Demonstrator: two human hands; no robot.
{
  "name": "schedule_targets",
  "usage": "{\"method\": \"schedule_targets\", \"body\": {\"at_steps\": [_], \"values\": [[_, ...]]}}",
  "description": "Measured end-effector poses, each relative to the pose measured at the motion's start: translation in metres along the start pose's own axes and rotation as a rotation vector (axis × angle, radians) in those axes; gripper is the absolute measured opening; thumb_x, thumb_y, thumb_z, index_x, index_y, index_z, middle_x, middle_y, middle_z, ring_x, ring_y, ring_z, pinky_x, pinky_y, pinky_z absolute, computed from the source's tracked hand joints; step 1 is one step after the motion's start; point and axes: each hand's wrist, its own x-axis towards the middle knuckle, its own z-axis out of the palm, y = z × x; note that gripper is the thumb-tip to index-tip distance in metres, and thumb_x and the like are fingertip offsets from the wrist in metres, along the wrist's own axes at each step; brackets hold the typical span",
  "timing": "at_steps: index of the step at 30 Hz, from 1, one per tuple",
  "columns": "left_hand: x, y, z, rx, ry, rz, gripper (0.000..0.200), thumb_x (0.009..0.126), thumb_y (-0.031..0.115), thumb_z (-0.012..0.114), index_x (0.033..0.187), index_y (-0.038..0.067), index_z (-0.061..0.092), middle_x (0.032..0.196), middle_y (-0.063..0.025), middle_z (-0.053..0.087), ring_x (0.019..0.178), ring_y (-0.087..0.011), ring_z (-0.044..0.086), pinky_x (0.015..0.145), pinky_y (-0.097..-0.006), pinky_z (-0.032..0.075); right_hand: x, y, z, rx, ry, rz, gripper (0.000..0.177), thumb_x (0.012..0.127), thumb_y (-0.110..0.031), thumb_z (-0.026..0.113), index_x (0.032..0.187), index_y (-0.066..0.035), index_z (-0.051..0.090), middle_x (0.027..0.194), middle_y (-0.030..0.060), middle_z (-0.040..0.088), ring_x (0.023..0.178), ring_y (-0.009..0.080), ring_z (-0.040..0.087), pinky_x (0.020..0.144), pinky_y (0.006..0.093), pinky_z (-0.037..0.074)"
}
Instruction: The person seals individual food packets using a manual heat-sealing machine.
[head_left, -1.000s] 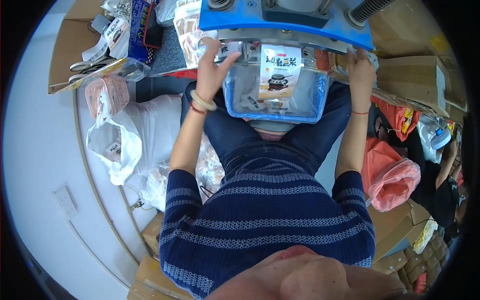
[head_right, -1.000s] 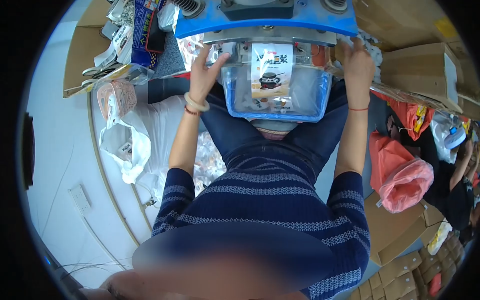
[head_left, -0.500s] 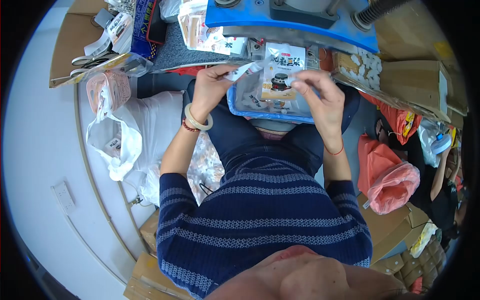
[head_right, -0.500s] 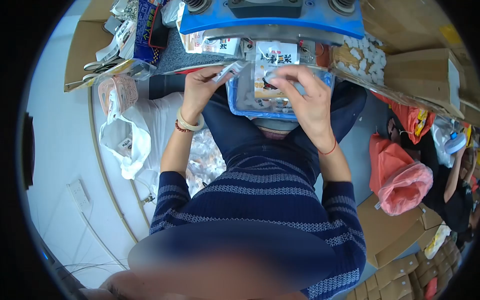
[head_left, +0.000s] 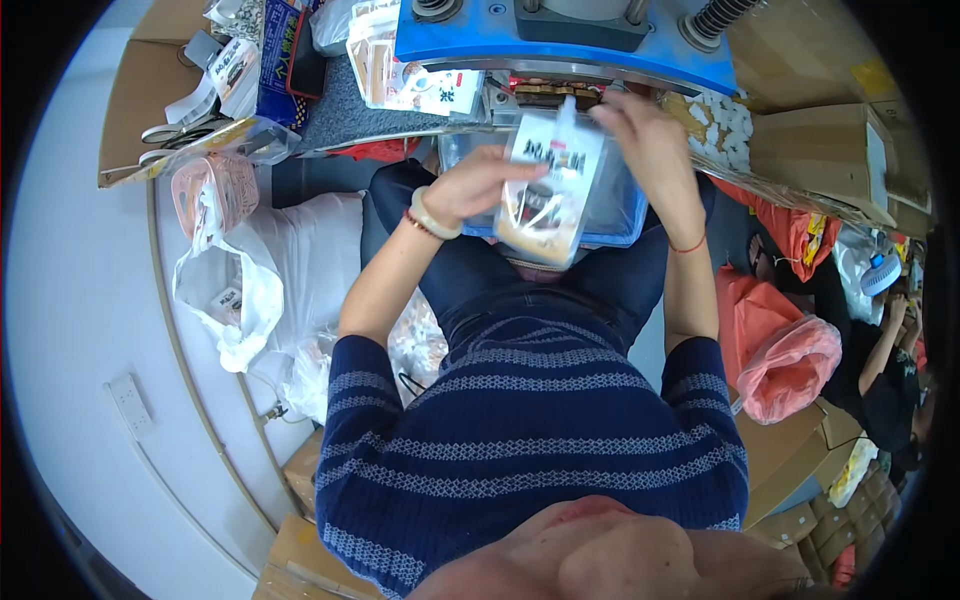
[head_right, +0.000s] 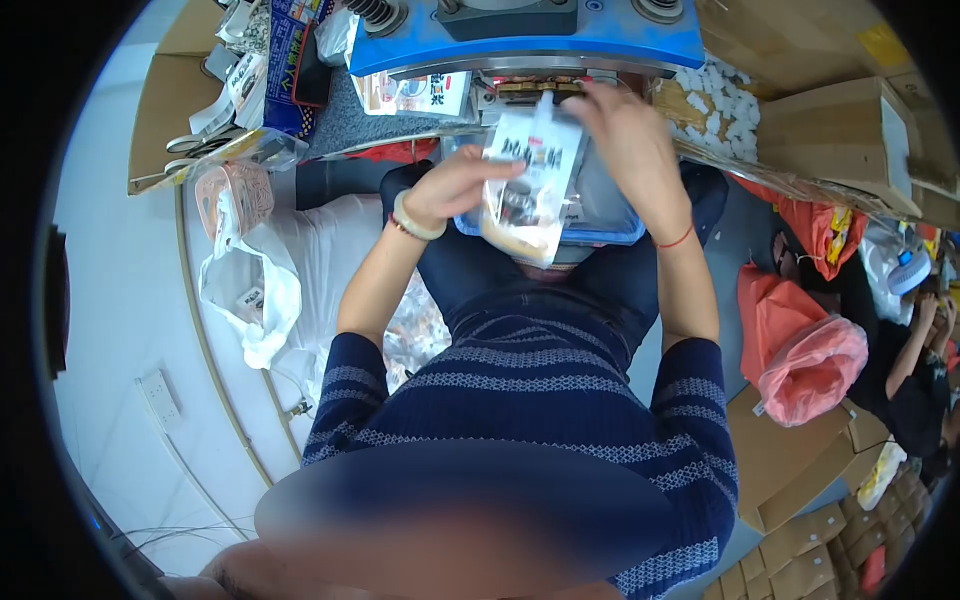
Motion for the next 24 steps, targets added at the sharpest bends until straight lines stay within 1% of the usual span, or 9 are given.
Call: {"method": "schedule_targets", "body": {"at_steps": [3, 6, 8, 10, 12, 14, 17, 21, 24], "values": [[0.027, 0.009, -0.007, -0.1, 0.033, -0.002, 0.027, 0.09, 0.006, 0.069, 0.112, -0.009, 0.065, 0.111, -0.0151, 0.069, 0.1, -0.0192, 0.068, 0.091, -0.0343, 0.055, -0.008, 0.03, -0.024, -0.442, -0.002, 0.095, 0.024, 0.093, -0.02, 0.057, 0.112, -0.008, 0.065, 0.098, 0.0144, 0.07, 0.091, 0.0339, 0.068, 0.078, 0.0444, 0.054], [0.035, 0.011, 0.0, -0.111, 0.032, 0.034, 0.027, 0.09, 0.007, 0.069, 0.113, -0.009, 0.065, 0.111, -0.0153, 0.069, 0.1, -0.0192, 0.068, 0.092, -0.0341, 0.054, 0.0, 0.07, -0.023, -0.635, -0.039, 0.346, 0.023, 0.093, -0.019, 0.056, 0.113, -0.011, 0.066, 0.101, 0.0158, 0.069, 0.091, 0.0358, 0.067, 0.076, 0.0451, 0.054], [0.03, 0.006, 0.002, -0.067, 0.066, 0.127, 0.028, 0.091, 0.008, 0.069, 0.113, -0.008, 0.066, 0.11, -0.0144, 0.07, 0.098, -0.0178, 0.068, 0.09, -0.0325, 0.054, -0.003, 0.105, -0.013, -0.621, -0.042, 0.32, 0.023, 0.094, -0.019, 0.055, 0.113, -0.011, 0.065, 0.101, 0.0175, 0.069, 0.09, 0.0377, 0.066, 0.076, 0.0467, 0.053], [0.022, 0.008, -0.019, 0.336, 0.159, 0.198, 0.031, 0.09, 0.013, 0.071, 0.116, -0.003, 0.067, 0.111, -0.0095, 0.071, 0.096, -0.0147, 0.067, 0.086, -0.0289, 0.053, -0.002, 0.118, -0.009, -0.602, -0.067, 0.277, 0.023, 0.094, -0.019, 0.055, 0.114, -0.011, 0.065, 0.101, 0.0192, 0.068, 0.09, 0.0396, 0.066, 0.076, 0.0483, 0.052], [0.007, 0.026, -0.035, 0.686, 0.425, 0.452, 0.039, 0.089, 0.019, 0.073, 0.122, -0.001, 0.064, 0.11, -0.0084, 0.072, 0.093, -0.0159, 0.067, 0.081, -0.028, 0.053, -0.001, 0.116, -0.011, -0.411, 0.157, 0.187, 0.025, 0.095, -0.019, 0.054, 0.116, -0.009, 0.064, 0.101, 0.0223, 0.067, 0.09, 0.0417, 0.065, 0.076, 0.0515, 0.05], [-0.007, 0.053, -0.051, 1.129, 0.59, 0.792, 0.049, 0.087, 0.02, 0.074, 0.128, -0.001, 0.058, 0.118, -0.0168, 0.067, 0.106, -0.0253, 0.065, 0.091, -0.0346, 0.051, -0.007, 0.098, -0.018, -0.341, 0.158, 0.221, 0.027, 0.096, -0.021, 0.054, 0.118, -0.008, 0.062, 0.101, 0.024, 0.067, 0.093, 0.0434, 0.064, 0.078, 0.0509, 0.05], [-0.009, 0.028, -0.107, 1.768, 0.393, 0.911, 0.062, 0.081, 0.018, 0.076, 0.136, 0.002, 0.051, 0.138, -0.0216, 0.052, 0.135, -0.0359, 0.043, 0.11, -0.0454, 0.035, -0.018, 0.083, -0.027, -0.222, 0.255, 0.292, 0.029, 0.097, -0.022, 0.057, 0.12, -0.004, 0.059, 0.102, 0.0224, 0.068, 0.096, 0.0386, 0.067, 0.079, 0.0447, 0.052], [-0.028, 0.013, -0.116, 1.617, 0.613, 0.976, 0.039, 0.073, -0.01, 0.058, 0.108, 0.003, 0.07, 0.114, -0.0142, 0.069, 0.113, -0.0321, 0.061, 0.098, -0.0414, 0.047, -0.032, 0.028, -0.042, 0.103, 0.321, 0.491, 0.031, 0.097, -0.02, 0.063, 0.117, 0.002, 0.056, 0.101, 0.0136, 0.068, 0.09, 0.0201, 0.067, 0.079, 0.032, 0.052], [-0.028, 0.015, -0.098, 1.444, 0.681, 0.971, 0.036, 0.073, -0.011, 0.058, 0.104, 0.002, 0.072, 0.108, -0.0146, 0.071, 0.106, -0.0309, 0.065, 0.091, -0.0381, 0.052, -0.044, -0.016, -0.027, 0.434, 0.12, 0.417, 0.026, 0.097, -0.019, 0.062, 0.116, -0.001, 0.059, 0.102, 0.0075, 0.067, 0.085, 0.0124, 0.063, 0.078, 0.0284, 0.051]]}}
